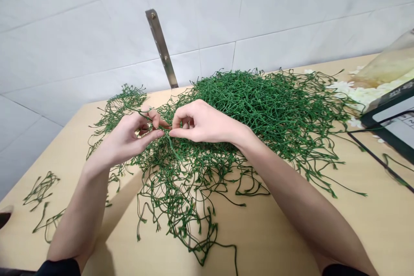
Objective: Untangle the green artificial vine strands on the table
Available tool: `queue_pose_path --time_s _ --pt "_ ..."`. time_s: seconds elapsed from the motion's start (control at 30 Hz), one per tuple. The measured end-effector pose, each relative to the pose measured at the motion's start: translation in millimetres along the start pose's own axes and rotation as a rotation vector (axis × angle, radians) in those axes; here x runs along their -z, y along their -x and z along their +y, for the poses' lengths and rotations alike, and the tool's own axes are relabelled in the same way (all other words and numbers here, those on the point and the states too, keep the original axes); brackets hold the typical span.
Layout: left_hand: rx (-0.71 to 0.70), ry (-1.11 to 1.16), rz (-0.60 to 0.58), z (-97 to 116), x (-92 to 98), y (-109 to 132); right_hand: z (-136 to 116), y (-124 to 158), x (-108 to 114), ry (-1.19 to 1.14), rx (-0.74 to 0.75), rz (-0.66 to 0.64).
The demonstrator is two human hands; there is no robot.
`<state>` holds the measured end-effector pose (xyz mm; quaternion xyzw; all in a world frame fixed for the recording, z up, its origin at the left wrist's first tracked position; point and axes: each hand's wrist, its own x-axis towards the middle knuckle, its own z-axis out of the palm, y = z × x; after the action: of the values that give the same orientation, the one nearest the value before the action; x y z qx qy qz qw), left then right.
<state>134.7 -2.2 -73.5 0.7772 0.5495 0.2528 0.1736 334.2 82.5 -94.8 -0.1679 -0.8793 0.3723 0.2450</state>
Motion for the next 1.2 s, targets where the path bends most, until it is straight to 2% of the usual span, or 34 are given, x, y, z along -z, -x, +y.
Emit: queue_pose_path --time_s 0.1,0.2,0.3,0.43,0.63,0.8,1.0,1.2 --pt "0.003 0.094 -0.039 2 1.3 0 -1 0 0 -0.039 -0.017 -0.006" --pt "0.008 0.121 -0.002 2 -1.6 -2 -3 0 -1 -0.084 -0.036 0.031" --pt "-0.002 0.022 0.059 1 -6.9 -4 -2 -1 -1 -0.067 -0.018 0.027" --pt "-0.013 -0.125 0.068 -1 -11.6 -5 1 -1 -2 0.039 0.034 0.022" --pt "-0.048 -0.168 0.087 -2 -14.2 -5 4 -3 -6 0.134 0.019 0.030" --pt "-0.064 -0.175 0.056 -4 -15.2 -5 8 -3 -6 0.174 0.006 0.022" --pt "-0.080 -0.243 0.033 -6 -13.9 -5 12 -3 -5 0.018 -0.138 -0.052" --pt "-0.117 -0.371 -0.059 -9 -14.1 -5 10 -4 -6 0.040 -0.119 -0.040"
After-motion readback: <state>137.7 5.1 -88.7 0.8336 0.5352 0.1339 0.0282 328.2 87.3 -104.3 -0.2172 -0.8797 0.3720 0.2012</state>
